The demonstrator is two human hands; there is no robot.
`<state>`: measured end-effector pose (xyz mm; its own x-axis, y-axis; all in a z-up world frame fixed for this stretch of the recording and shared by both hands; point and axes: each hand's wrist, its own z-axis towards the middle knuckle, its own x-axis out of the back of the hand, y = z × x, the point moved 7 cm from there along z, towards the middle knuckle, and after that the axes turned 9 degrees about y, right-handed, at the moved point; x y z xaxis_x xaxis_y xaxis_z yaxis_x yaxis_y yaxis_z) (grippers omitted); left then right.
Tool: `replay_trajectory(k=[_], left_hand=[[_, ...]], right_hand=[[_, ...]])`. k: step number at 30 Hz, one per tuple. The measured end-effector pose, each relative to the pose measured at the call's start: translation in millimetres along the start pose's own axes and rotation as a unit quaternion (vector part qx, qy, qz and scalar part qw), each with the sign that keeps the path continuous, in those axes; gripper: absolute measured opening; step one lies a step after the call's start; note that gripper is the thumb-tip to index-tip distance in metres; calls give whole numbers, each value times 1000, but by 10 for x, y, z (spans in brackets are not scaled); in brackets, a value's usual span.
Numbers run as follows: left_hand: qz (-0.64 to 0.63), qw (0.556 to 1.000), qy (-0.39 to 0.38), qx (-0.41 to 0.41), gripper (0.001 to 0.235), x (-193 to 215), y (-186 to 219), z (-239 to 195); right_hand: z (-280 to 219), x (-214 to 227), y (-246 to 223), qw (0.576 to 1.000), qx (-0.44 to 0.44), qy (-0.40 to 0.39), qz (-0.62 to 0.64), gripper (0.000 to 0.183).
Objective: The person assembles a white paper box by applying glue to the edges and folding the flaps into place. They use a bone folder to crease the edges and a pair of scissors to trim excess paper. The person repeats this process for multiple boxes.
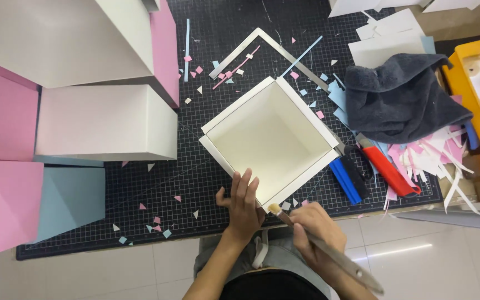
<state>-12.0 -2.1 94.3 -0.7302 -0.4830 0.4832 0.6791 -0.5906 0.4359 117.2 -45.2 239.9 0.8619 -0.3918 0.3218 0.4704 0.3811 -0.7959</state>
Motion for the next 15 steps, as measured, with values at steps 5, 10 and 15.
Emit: replay_trajectory(k=[5, 10, 15], left_hand=[[2, 1000, -4, 0, 54, 16, 13, 22], [26, 999, 29, -4, 43, 19, 8, 38], [26, 999, 33, -11, 34, 37, 47, 91]], right_hand=[[-50, -124, -36, 978, 170, -76, -93, 8], [-87, 233, 210, 989, 112, 4, -96, 16], [169, 373, 341, 991, 69, 2, -110, 8]])
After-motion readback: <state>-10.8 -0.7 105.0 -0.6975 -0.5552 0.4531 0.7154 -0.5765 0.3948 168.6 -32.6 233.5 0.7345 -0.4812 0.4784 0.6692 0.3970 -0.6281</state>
